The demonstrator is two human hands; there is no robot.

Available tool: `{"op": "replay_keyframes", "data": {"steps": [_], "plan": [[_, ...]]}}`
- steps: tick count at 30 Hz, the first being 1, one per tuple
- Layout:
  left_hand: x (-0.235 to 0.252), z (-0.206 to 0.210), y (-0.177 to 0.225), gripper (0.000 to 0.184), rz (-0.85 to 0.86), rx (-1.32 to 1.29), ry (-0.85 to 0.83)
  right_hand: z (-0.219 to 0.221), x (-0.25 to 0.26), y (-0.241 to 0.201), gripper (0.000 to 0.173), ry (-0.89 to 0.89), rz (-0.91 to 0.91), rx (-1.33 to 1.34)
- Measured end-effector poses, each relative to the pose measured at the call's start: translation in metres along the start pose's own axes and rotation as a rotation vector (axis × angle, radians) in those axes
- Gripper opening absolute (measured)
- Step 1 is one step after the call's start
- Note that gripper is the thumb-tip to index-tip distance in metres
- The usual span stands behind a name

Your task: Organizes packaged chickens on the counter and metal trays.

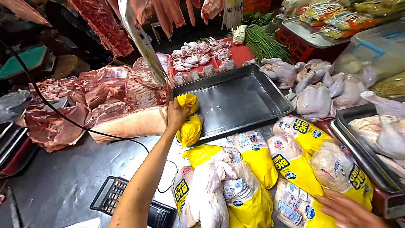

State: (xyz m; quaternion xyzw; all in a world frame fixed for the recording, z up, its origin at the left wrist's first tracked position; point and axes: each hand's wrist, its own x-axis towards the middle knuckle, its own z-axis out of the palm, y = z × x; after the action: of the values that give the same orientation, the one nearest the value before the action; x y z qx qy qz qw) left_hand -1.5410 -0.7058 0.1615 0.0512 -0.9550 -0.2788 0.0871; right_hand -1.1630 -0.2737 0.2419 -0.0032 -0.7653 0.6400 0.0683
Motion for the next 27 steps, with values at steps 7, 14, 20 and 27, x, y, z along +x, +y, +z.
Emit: {"op": "replay_keyframes", "data": {"steps": [7,14,20,27], "plan": [[-0.004,-0.002,-0.015,0.077,-0.112,-0.101,-0.042,0.215,0.191,-0.019,0.051,-0.707,-0.057,-0.446],[0.002,-0.004,-0.036,0.081,-0.005,-0.231,-0.106,0.191,0.146,-0.030,0.042,-0.637,-0.087,-0.287],[0.002,-0.014,-0.026,0.084,0.016,-0.134,-0.143,-0.004,0.061,0.017,0.059,0.117,0.127,-0.831],[-0.147,-0.090,0.088,0.058,0.191,-0.264,-0.125,-0.112,0.001,0.107,0.058,0.336,0.414,-0.627]]}}
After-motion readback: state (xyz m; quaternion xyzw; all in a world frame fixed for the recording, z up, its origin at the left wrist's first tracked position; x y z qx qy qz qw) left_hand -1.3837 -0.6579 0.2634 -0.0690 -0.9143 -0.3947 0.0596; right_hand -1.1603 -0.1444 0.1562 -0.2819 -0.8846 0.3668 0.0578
